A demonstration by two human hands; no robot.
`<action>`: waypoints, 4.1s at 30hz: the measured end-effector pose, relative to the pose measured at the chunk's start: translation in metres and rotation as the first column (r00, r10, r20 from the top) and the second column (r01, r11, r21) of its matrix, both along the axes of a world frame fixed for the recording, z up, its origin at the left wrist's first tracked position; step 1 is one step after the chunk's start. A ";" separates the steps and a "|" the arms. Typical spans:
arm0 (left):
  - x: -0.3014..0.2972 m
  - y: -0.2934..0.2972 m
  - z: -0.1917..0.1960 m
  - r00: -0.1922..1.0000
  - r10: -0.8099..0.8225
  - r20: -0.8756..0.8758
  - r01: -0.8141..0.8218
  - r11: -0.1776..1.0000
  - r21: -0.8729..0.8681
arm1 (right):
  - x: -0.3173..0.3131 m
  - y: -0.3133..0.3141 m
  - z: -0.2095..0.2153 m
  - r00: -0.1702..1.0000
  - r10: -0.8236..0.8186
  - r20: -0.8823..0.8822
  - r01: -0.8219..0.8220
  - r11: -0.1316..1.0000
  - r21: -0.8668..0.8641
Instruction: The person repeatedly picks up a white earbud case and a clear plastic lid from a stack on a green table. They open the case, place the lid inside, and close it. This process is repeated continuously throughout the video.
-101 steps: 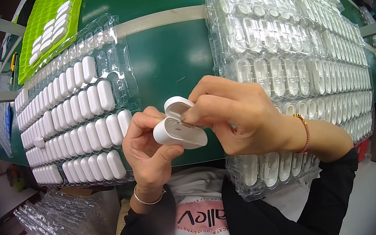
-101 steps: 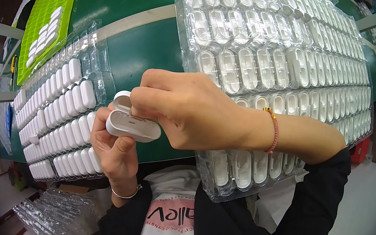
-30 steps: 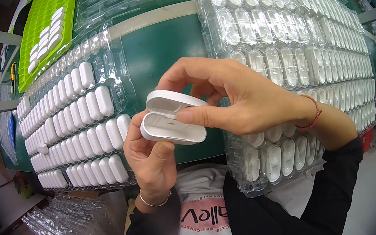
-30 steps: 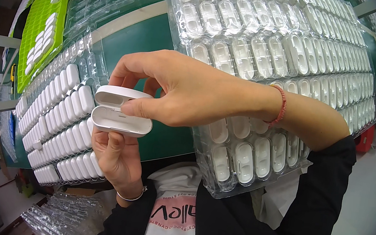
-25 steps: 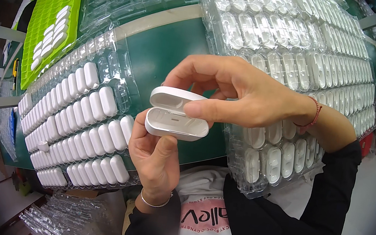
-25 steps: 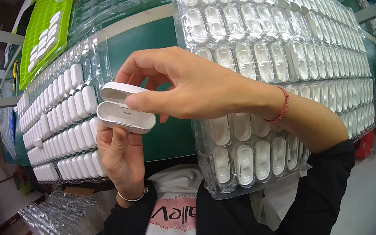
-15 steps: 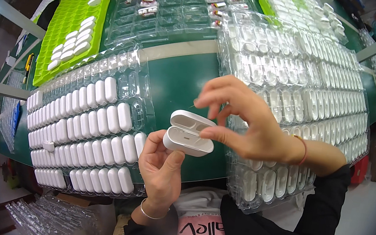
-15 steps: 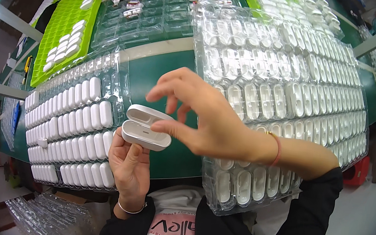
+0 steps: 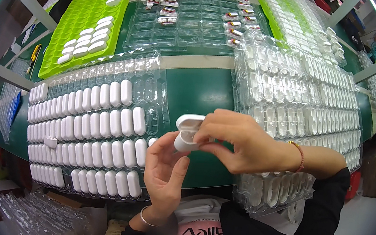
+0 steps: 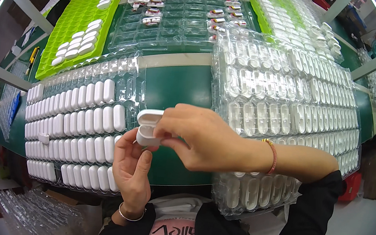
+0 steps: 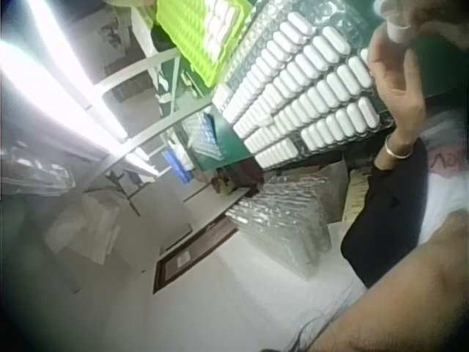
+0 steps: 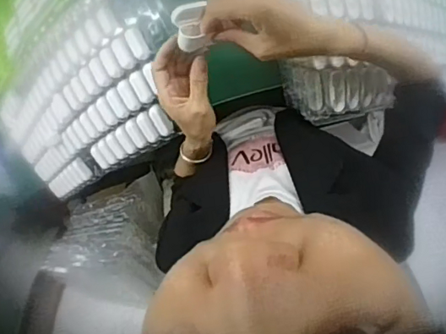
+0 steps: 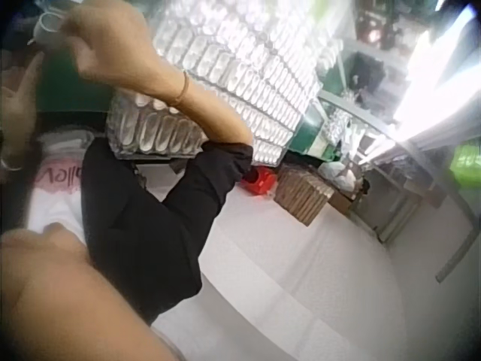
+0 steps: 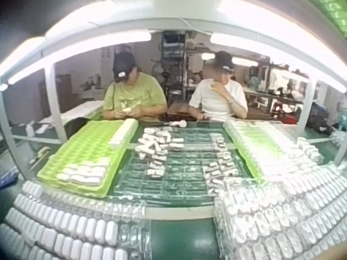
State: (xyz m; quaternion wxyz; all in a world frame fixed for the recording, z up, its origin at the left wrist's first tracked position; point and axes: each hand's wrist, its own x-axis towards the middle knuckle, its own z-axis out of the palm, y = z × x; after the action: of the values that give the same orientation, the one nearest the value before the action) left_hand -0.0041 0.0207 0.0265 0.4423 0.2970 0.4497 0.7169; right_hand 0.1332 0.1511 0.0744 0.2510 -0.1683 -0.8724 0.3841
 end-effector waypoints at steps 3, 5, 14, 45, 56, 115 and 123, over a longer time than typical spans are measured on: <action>-0.011 -0.007 0.000 0.964 0.162 -0.209 -0.151 0.986 0.067 | -0.026 0.034 0.012 0.996 -0.063 0.070 0.066 0.997 -0.035; -0.024 -0.016 -0.007 0.933 0.142 -0.329 -0.109 0.987 0.114 | -0.053 0.066 0.016 0.983 -0.139 0.117 0.148 0.986 -0.079; -0.047 -0.035 -0.011 0.893 0.161 -0.420 -0.136 0.987 0.088 | -0.200 0.189 -0.051 0.924 -0.306 0.228 0.190 0.887 0.420; -0.150 0.096 0.002 -0.045 -0.111 -0.993 -0.311 0.946 -0.092 | 0.195 0.097 0.029 0.488 -0.805 0.337 0.718 0.590 0.369; -0.047 -0.020 0.021 0.960 -0.143 -0.242 0.095 0.975 -0.201 | 0.197 0.024 0.014 0.448 -0.787 0.424 0.622 0.615 0.484; -0.009 0.004 -0.006 0.967 -0.216 0.137 0.230 0.968 -0.099 | 0.025 -0.019 -0.022 0.977 -0.178 -0.119 0.171 0.983 -0.064; -0.005 0.004 -0.006 0.974 -0.203 0.098 0.211 0.974 -0.083 | 0.024 -0.022 -0.027 0.963 -0.214 -0.162 0.228 0.971 0.076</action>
State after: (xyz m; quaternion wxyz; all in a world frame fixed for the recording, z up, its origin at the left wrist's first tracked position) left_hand -0.0089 0.0248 0.0205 0.5475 0.2891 0.4288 0.6579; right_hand 0.1573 0.1288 0.0475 0.3661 -0.2227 -0.8435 0.3240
